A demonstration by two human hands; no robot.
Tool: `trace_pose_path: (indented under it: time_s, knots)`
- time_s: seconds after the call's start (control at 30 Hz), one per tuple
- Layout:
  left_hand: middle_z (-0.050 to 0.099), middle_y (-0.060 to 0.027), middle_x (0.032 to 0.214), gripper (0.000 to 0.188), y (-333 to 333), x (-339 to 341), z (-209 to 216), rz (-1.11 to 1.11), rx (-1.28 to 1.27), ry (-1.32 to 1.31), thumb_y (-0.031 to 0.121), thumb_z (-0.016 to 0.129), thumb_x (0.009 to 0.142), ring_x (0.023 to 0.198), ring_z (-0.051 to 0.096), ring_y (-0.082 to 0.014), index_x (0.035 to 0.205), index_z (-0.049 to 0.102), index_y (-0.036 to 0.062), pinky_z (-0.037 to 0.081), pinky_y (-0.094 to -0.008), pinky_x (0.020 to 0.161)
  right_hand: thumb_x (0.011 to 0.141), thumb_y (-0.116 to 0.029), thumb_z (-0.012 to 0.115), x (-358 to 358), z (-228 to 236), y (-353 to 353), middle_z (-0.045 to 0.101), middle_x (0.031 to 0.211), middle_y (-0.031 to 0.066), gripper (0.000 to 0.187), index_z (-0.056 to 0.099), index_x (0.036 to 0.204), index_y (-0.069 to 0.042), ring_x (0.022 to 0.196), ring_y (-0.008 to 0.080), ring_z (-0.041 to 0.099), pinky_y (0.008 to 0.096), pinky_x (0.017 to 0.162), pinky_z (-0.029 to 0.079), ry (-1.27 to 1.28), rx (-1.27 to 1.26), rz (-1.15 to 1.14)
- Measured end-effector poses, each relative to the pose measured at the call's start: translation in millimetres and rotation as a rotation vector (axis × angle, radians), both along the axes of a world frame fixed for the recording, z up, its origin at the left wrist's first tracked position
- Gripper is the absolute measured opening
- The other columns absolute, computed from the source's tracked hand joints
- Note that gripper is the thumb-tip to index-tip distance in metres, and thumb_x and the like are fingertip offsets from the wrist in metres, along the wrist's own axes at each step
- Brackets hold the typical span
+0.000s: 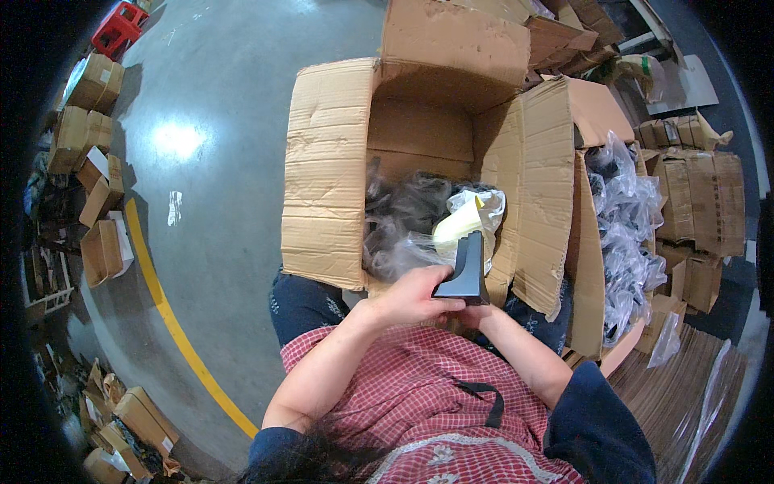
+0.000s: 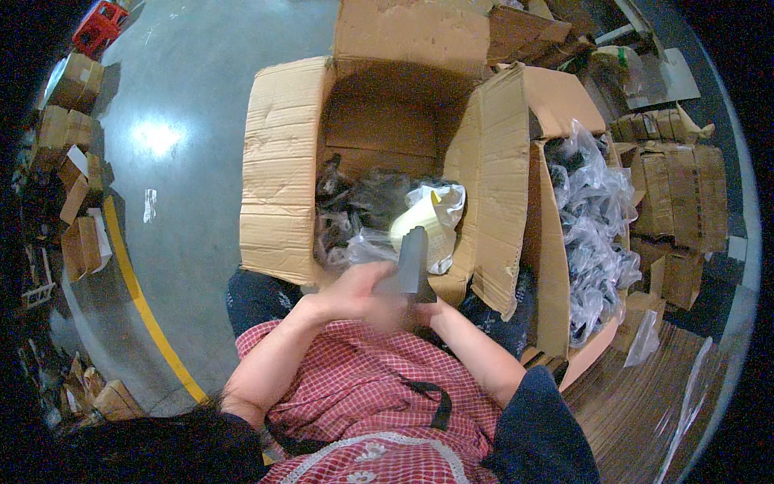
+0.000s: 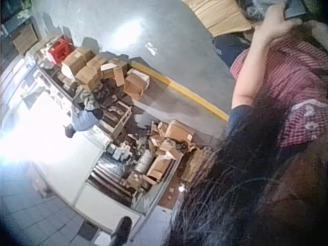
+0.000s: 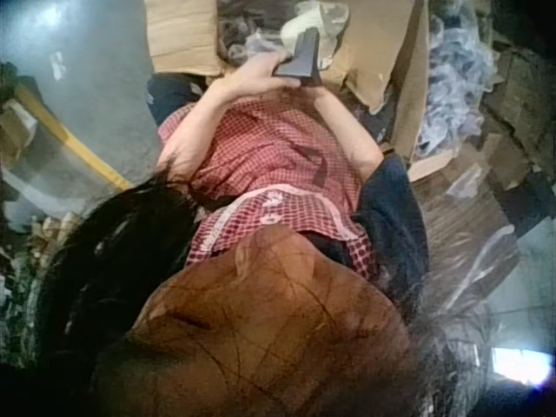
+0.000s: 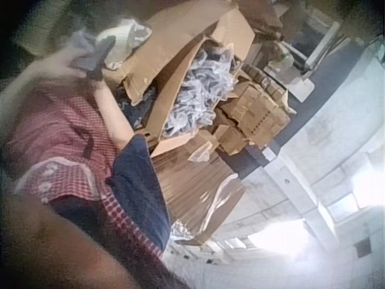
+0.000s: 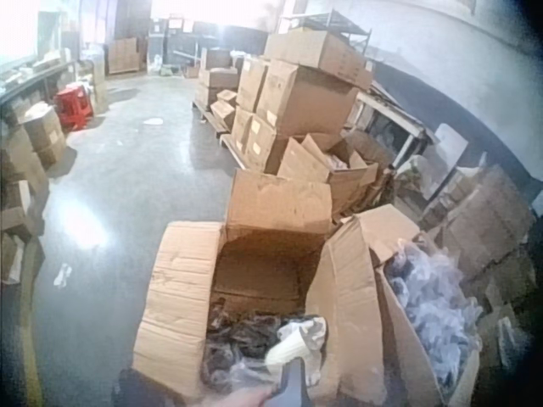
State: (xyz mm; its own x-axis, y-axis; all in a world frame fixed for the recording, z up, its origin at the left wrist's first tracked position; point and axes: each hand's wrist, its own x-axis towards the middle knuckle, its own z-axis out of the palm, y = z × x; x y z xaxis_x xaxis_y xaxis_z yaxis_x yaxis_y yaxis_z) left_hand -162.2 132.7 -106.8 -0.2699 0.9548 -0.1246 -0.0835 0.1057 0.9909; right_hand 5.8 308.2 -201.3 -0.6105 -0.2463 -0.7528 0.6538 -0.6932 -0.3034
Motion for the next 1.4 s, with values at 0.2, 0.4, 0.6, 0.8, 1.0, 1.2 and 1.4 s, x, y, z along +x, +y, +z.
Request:
trace_pose_path:
  time_s: [0.2, 0.4, 0.6, 0.8, 1.0, 1.2, 1.4]
  knots:
    - [0.064, -0.0252, 0.106, 0.043, -4.2, -2.5, -15.9, -0.016, -0.117, 0.437, 0.031, 0.07, 0.088, 0.097, 0.064, -0.0444, 0.112, 0.055, -0.0004, 0.053, -0.0499, 0.079, 0.1, -0.048, 0.053, -34.2, 49.8, 43.3, 0.064, 0.124, 0.0067, 0.053, 0.058, 0.131, -0.005, 0.11, 0.0182, 0.06, 0.0331, 0.095, 0.046, -0.002, 0.668, -0.156]
    - [0.063, -0.0251, 0.107, 0.048, 1.6, 10.4, -24.8, 0.107, -0.059, 0.429, 0.032, 0.072, 0.083, 0.098, 0.063, -0.0449, 0.113, 0.055, -0.0012, 0.052, -0.0497, 0.08, 0.089, -0.016, 0.074, -66.1, 99.8, 12.8, 0.06, 0.128, 0.0105, 0.06, 0.047, 0.14, -0.001, 0.114, 0.0184, 0.057, 0.0356, 0.1, 0.045, 0.166, 0.725, 0.062]
    - [0.069, -0.0158, 0.097, 0.054, -2.5, 11.2, -44.1, 0.036, -0.238, 0.073, 0.049, 0.067, 0.091, 0.085, 0.067, -0.0291, 0.109, 0.062, -0.0013, 0.053, -0.0374, 0.074, 0.089, -0.013, 0.073, -71.3, 91.1, 20.9, 0.066, 0.113, 0.0084, 0.044, 0.056, 0.127, 0.0, 0.102, 0.0174, 0.063, 0.0331, 0.09, 0.051, 0.102, 0.716, -0.097]
    - [0.062, 0.0015, 0.079, 0.048, 3.7, -5.5, -18.9, -0.237, -0.32, -0.711, 0.05, 0.057, 0.101, 0.07, 0.057, -0.0085, 0.1, 0.07, 0.0032, 0.047, -0.0259, 0.058, 0.089, -0.017, 0.075, -70.9, 105.8, 33.4, 0.064, 0.119, 0.0072, 0.05, 0.055, 0.132, -0.001, 0.108, 0.0169, 0.061, 0.0334, 0.095, 0.049, 0.127, 0.613, -0.037]
    - [0.061, 0.0035, 0.08, 0.035, 6.4, 13.5, -57.4, -0.059, -0.235, -0.792, 0.038, 0.057, 0.102, 0.067, 0.055, -0.0079, 0.097, 0.069, 0.0052, 0.044, -0.0241, 0.057, 0.094, -0.016, 0.068, -65.2, 80.6, 40.2, 0.064, 0.12, 0.0058, 0.046, 0.054, 0.135, -0.001, 0.108, 0.0154, 0.061, 0.0311, 0.094, 0.048, 0.189, 0.493, -0.193]
    - [0.069, -0.0253, 0.089, 0.042, -1.5, 5.6, -61.6, 0.39, -0.482, 0.08, 0.037, 0.053, 0.1, 0.087, 0.066, -0.0422, 0.097, 0.065, -0.003, 0.051, -0.0465, 0.079, 0.089, -0.016, 0.069, -76.6, 6.9, 90.2, 0.066, 0.12, 0.0139, 0.038, 0.06, 0.122, -0.001, 0.106, 0.0242, 0.065, 0.037, 0.091, 0.05, 0.218, 1.28, -0.246]
    - [0.058, -0.0001, 0.079, 0.029, -3.6, -13.7, -43.0, 0.632, -0.271, -0.458, 0.031, 0.054, 0.105, 0.064, 0.051, -0.0105, 0.101, 0.063, 0.0034, 0.045, -0.0287, 0.06, 0.081, -0.021, 0.077, -102.6, -37.3, 95.1, 0.069, 0.111, 0.0163, 0.034, 0.068, 0.109, -0.004, 0.1, 0.0234, 0.067, 0.0346, 0.086, 0.052, 0.112, 1.518, 0.191]
